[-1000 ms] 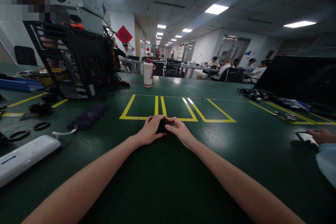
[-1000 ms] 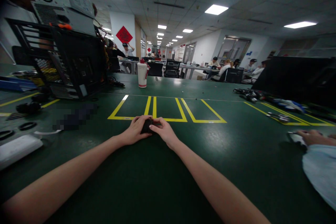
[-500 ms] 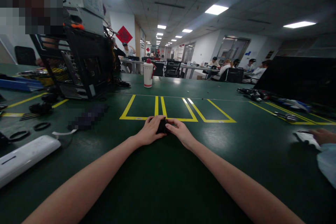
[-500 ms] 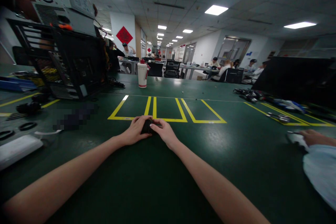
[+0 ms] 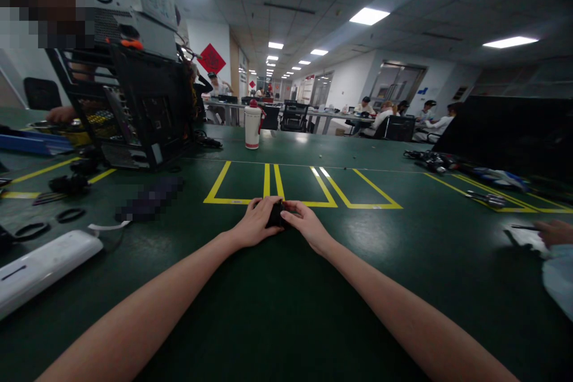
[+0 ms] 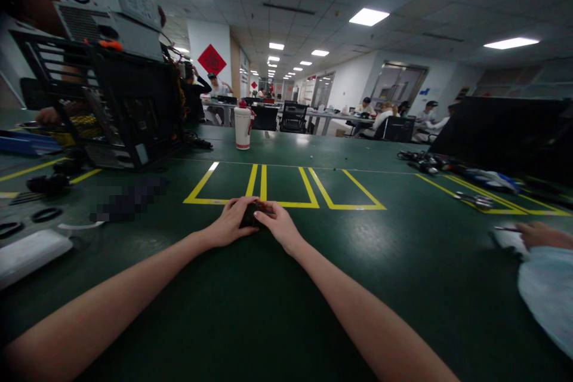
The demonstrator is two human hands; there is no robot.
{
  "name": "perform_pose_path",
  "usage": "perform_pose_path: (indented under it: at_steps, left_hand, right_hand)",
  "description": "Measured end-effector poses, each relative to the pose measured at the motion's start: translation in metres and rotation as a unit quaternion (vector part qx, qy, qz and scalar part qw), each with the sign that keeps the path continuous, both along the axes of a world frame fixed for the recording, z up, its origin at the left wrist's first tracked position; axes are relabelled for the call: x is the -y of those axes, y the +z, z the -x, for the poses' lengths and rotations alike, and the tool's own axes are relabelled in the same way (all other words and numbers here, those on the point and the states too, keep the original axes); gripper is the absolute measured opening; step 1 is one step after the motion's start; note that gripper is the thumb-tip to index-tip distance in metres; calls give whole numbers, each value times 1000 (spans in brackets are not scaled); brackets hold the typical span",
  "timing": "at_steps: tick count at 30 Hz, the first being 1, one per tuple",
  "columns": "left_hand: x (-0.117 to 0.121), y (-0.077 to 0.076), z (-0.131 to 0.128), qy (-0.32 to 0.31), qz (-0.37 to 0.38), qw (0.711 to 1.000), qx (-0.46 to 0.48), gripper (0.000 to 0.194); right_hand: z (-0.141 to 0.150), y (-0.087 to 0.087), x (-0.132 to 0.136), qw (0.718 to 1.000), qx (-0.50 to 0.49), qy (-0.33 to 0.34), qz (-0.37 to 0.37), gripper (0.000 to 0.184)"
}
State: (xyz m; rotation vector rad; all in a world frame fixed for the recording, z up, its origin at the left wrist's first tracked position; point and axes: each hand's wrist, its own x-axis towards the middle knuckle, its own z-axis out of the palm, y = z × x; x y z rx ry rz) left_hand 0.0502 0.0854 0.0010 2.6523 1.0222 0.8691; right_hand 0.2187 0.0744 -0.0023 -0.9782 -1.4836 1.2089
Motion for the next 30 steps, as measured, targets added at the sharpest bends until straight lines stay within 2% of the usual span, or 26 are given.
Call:
perform_pose_path:
  at_steps: [3,6,9,12,19,23,27,30]
  left_hand:
    - [0,-1,0,0,-4,1000,0,59]
    - [-1,-2,0,3,-6,1000,0,58]
    - [-1,-2,-1,6,-6,1000,1,58]
    - [-1,-2,-1,7,-4,1000,2,58]
    - [-1,-1,0,4,-5,1000,2,58]
    - [0,-1,0,0,-4,1000,1,57]
    - [0,-1,0,0,-4,1000,4,58]
    - [0,-1,0,2,-5,1000,4,58]
  right_hand:
    - [-1,0,-1,1000,-5,25,10,31]
    - [-1,2,2,999,-15,45,-11,28]
    - [0,3,4,999,-8,30,-39,21]
    - [1,2,2,999,-1,13,-52,20]
    - [-2,-2,-3,1000,-3,25,6,32]
    - [-2,2,1,999,-19,44,-4,29]
    - [-1,3,4,999,-6,24,-28,23]
    - [-1,0,1,1000,-6,18,-21,27]
